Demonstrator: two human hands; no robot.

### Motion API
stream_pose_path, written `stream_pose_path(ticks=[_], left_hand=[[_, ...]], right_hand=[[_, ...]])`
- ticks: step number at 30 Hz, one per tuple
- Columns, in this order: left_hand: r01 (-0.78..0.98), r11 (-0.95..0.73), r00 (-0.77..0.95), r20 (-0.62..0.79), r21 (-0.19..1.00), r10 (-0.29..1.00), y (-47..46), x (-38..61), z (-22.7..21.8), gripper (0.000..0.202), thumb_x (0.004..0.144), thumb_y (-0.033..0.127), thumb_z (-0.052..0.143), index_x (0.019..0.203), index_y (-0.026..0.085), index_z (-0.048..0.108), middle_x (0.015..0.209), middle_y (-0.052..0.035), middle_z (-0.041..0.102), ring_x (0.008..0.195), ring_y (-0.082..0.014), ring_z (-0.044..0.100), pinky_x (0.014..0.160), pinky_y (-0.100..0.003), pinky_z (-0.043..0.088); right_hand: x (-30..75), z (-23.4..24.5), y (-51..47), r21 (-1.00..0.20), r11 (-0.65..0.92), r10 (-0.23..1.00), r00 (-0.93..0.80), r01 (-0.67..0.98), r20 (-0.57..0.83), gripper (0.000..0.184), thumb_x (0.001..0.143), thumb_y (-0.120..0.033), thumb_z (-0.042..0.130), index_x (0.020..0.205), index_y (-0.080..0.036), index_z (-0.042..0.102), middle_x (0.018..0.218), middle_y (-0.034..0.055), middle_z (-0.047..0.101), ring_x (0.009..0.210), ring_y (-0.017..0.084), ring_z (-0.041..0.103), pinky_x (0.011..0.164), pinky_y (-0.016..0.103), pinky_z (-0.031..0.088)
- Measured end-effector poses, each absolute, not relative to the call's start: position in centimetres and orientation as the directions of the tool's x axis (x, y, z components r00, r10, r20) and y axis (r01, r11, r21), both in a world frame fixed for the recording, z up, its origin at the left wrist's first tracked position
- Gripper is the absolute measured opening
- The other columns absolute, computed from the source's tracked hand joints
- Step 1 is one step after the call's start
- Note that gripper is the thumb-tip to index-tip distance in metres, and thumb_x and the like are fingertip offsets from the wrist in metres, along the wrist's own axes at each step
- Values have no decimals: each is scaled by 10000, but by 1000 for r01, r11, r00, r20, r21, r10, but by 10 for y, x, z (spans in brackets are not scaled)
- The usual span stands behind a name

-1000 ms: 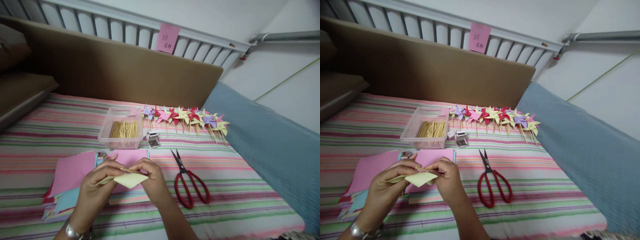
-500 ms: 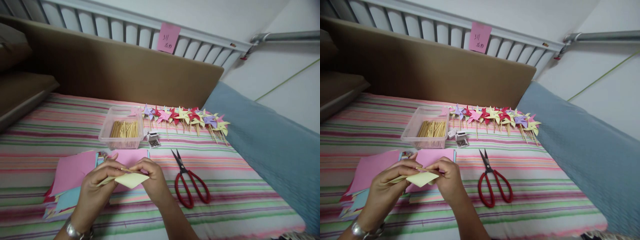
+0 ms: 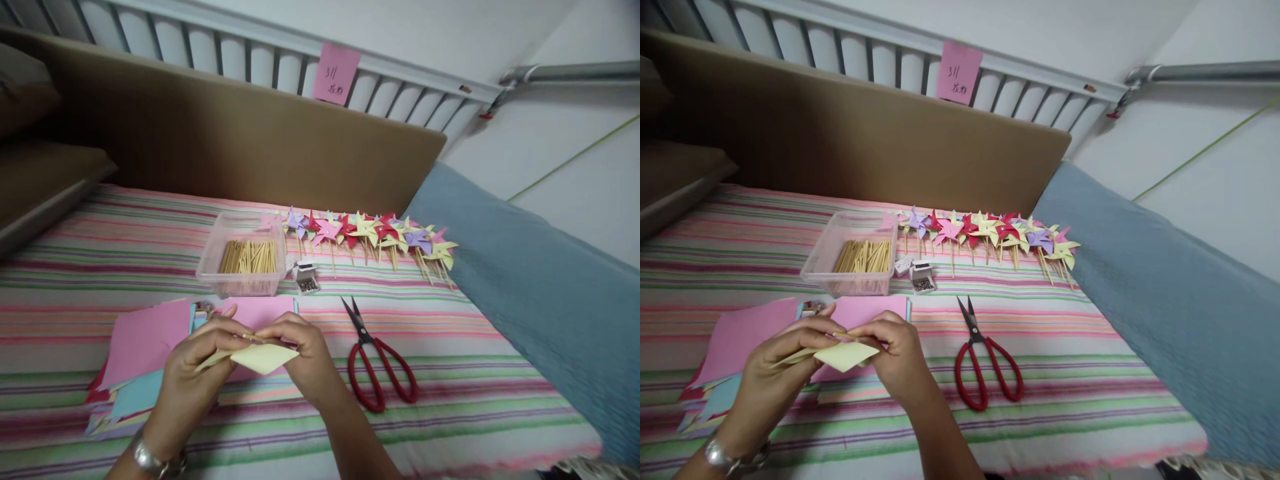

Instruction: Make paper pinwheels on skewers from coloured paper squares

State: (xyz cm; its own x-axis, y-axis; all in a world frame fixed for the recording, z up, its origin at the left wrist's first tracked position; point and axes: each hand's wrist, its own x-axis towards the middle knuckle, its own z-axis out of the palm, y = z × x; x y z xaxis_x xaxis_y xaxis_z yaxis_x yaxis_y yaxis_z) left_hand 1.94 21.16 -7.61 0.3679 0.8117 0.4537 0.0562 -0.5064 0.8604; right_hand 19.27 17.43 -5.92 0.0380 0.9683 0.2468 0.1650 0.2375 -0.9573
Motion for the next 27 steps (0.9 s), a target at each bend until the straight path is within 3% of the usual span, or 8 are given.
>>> stream_pose_path(ticks=[12,27], left_hand=[[84,-565,362,503,821,785,211,20,-70,244,756,69,588,829,286,671,879,52,657,841,-112,619,1038,-316,363],[93,-600,367,533,795,763,211,18,-71,283,744,39,565,849,284,662,874,44,655,833,-124,622,1062,-395,347]], right_hand=[[191,-58,174,-938,293,951,42,185,306,157,779,-133,642,859,-213,751,707,27,621,690,131,583,612,219,432],[189,-59,174,-942,298,948,68,155,311,203,731,-81,669,848,-223,755,694,17,620,656,119,582,573,201,428]])
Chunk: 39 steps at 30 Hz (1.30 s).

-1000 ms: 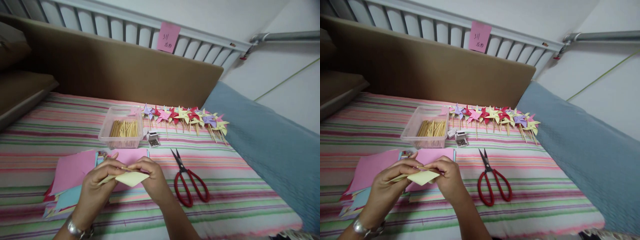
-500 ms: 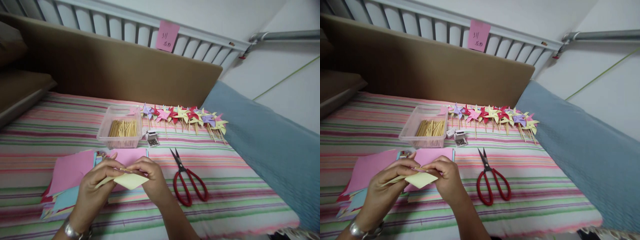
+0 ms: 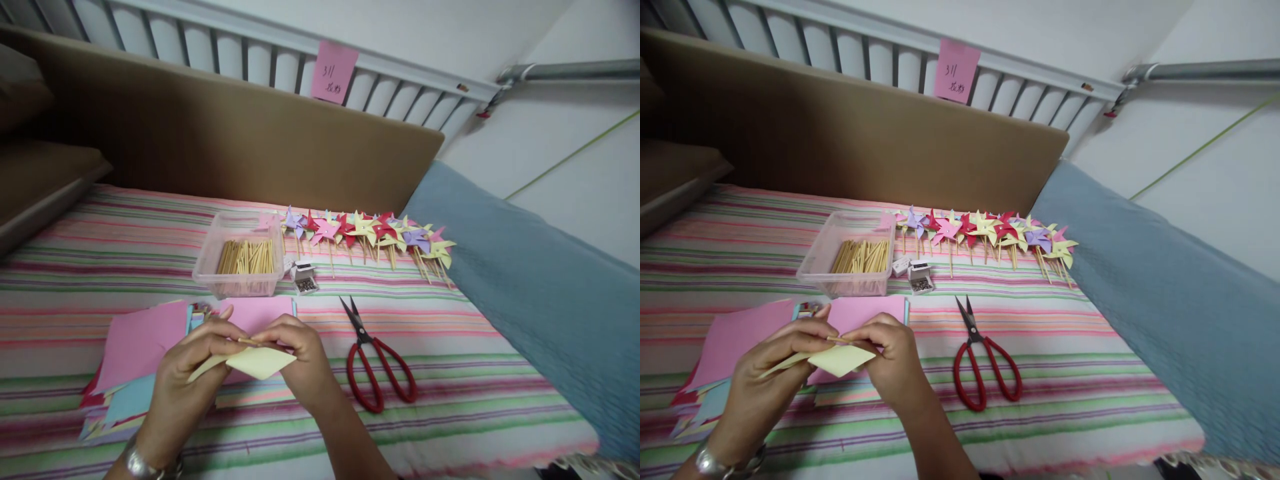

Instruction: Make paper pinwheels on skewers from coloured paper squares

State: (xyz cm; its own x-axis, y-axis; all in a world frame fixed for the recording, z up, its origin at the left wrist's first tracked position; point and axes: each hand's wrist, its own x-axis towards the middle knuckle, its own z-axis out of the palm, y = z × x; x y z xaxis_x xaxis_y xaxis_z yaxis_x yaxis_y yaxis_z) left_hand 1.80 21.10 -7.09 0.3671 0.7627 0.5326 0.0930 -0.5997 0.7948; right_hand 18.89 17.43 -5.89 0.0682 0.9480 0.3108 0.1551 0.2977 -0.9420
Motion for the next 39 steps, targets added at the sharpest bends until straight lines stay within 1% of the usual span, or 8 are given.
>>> stream_pose_path(ticks=[10,14,18,22,29,34,39], left_hand=[[103,-601,374,529,792,762,210,17,-73,286,743,35,563,859,278,658,896,41,648,844,-125,613,1036,-365,367],[90,-604,372,536,792,758,211,17,-72,276,745,42,566,851,277,664,877,37,654,826,-129,618,1058,-397,338],[102,-595,354,529,798,771,210,18,-72,236,741,64,582,828,262,677,855,13,666,804,-151,627,1036,-436,361],[106,-584,354,519,804,778,210,18,-71,220,745,83,590,823,267,682,842,11,673,797,-155,629,1030,-454,369],[97,-579,354,516,809,780,210,18,-71,223,741,79,590,821,266,683,843,11,672,800,-157,628,1041,-458,355],[100,-580,357,515,809,780,210,17,-71,224,745,78,582,821,263,682,851,10,669,803,-160,626,1034,-461,362],[103,-578,346,516,809,784,210,19,-71,209,743,93,593,812,266,688,838,11,678,796,-160,632,1034,-465,368]], right_hand=[[188,-59,175,-949,285,952,73,135,297,196,727,-98,671,847,-227,757,692,20,613,640,116,575,575,206,431],[189,-59,174,-953,274,956,71,127,285,205,725,-106,664,847,-241,756,702,21,616,649,121,586,571,208,432],[189,-59,173,-957,264,959,73,120,274,256,690,-75,661,844,-256,755,709,14,622,655,124,591,577,208,439],[188,-59,173,-959,260,960,72,116,269,291,679,-47,641,846,-256,755,718,17,632,676,132,604,600,215,455],[188,-60,174,-956,269,958,73,117,279,286,677,-43,646,837,-253,756,713,14,635,669,129,601,607,215,459],[189,-59,173,-960,249,964,67,129,259,288,682,-40,649,846,-253,754,723,13,637,687,132,603,621,218,457],[189,-60,173,-957,260,961,66,132,270,267,693,-54,639,839,-245,754,724,15,637,688,134,603,619,222,456]])
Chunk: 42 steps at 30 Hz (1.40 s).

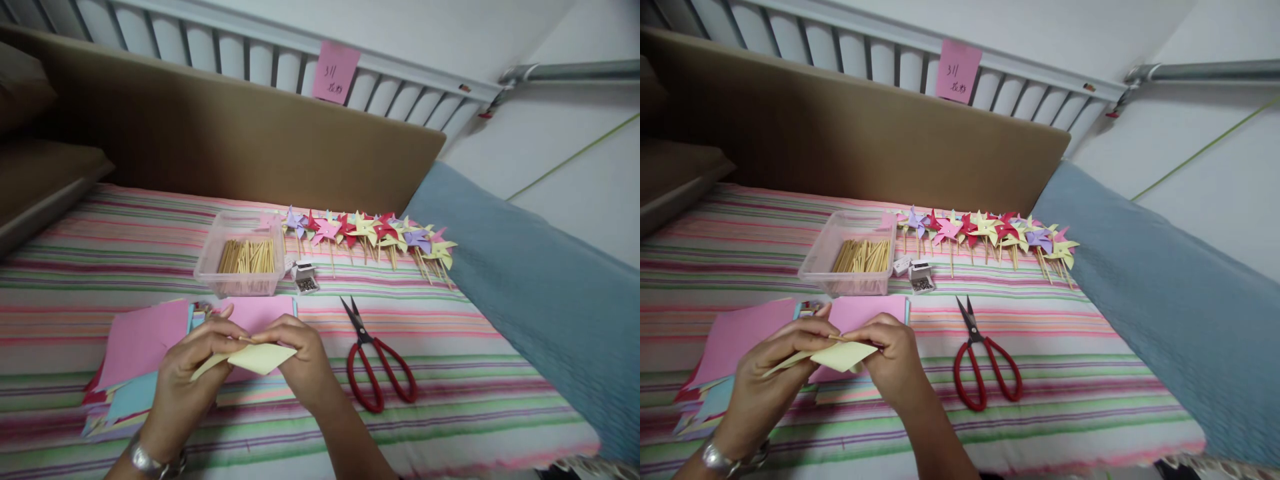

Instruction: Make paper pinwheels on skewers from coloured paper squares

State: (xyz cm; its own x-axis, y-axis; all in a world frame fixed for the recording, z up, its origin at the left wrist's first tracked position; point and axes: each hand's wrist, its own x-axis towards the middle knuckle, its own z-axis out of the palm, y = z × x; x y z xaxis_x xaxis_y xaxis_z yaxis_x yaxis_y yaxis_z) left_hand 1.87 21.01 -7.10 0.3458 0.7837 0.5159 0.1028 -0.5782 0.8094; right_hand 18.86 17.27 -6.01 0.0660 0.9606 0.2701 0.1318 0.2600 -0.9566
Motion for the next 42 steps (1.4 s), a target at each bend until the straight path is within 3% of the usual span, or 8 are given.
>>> stream_pose_path(ticks=[8,13,17,25,42], left_hand=[[114,-522,341,460,846,820,213,22,-73,143,759,123,591,783,243,665,833,-2,678,818,-170,623,1043,-490,346],[120,-498,340,436,859,833,212,23,-74,56,779,192,609,819,214,640,825,-21,683,813,-183,624,992,-470,398],[98,-516,359,453,851,816,212,22,-73,62,787,182,607,827,215,640,828,-20,679,814,-178,621,1005,-477,379],[76,-525,376,463,848,802,211,21,-72,70,791,172,595,801,220,646,819,-28,679,811,-180,619,1042,-529,335],[59,-524,362,471,850,805,211,21,-69,87,771,151,604,768,224,650,788,-5,680,767,-168,632,1027,-484,367]], right_hand=[[191,-58,174,-953,237,965,64,187,253,272,685,-49,614,827,-239,747,723,8,620,697,132,596,609,214,453],[192,-57,173,-945,236,966,54,228,254,274,676,-37,602,813,-233,737,732,6,620,707,136,594,619,221,462],[191,-58,173,-939,263,958,51,220,281,268,662,-30,615,800,-224,738,722,8,617,689,135,592,612,225,458],[190,-60,173,-920,305,945,44,246,325,115,752,-177,656,809,-229,741,707,22,617,673,137,594,575,229,450],[190,-62,173,-914,327,938,33,240,344,130,741,-154,665,815,-227,744,705,22,619,676,138,595,592,231,451]])
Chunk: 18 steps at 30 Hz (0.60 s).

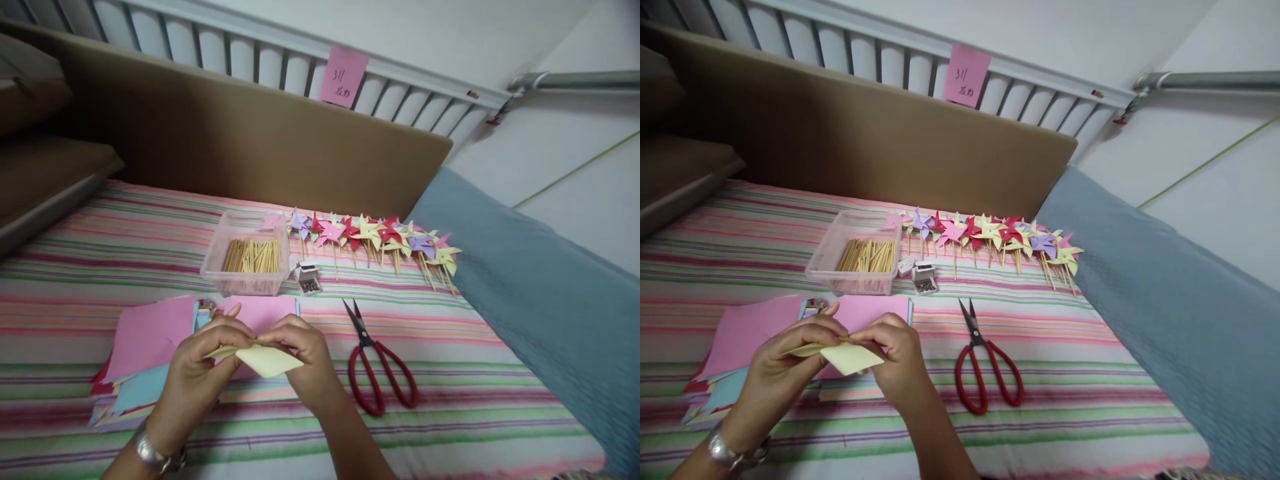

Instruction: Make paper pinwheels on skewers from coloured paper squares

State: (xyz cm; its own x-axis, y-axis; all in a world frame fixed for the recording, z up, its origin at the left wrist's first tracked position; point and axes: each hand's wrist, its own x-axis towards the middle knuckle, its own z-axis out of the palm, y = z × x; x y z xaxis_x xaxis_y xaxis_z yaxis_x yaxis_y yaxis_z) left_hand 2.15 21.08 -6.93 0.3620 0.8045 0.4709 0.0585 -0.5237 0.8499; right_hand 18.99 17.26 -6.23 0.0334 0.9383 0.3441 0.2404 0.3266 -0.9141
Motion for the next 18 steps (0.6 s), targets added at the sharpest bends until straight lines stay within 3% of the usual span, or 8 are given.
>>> stream_pose_path(ticks=[18], left_hand=[[42,-487,397,433,872,810,211,21,-72,139,801,128,588,855,250,624,869,18,668,847,-153,606,1036,-414,313]], right_hand=[[189,-60,172,-934,279,950,79,222,303,282,614,12,631,768,-200,735,705,3,622,673,128,590,597,208,446]])
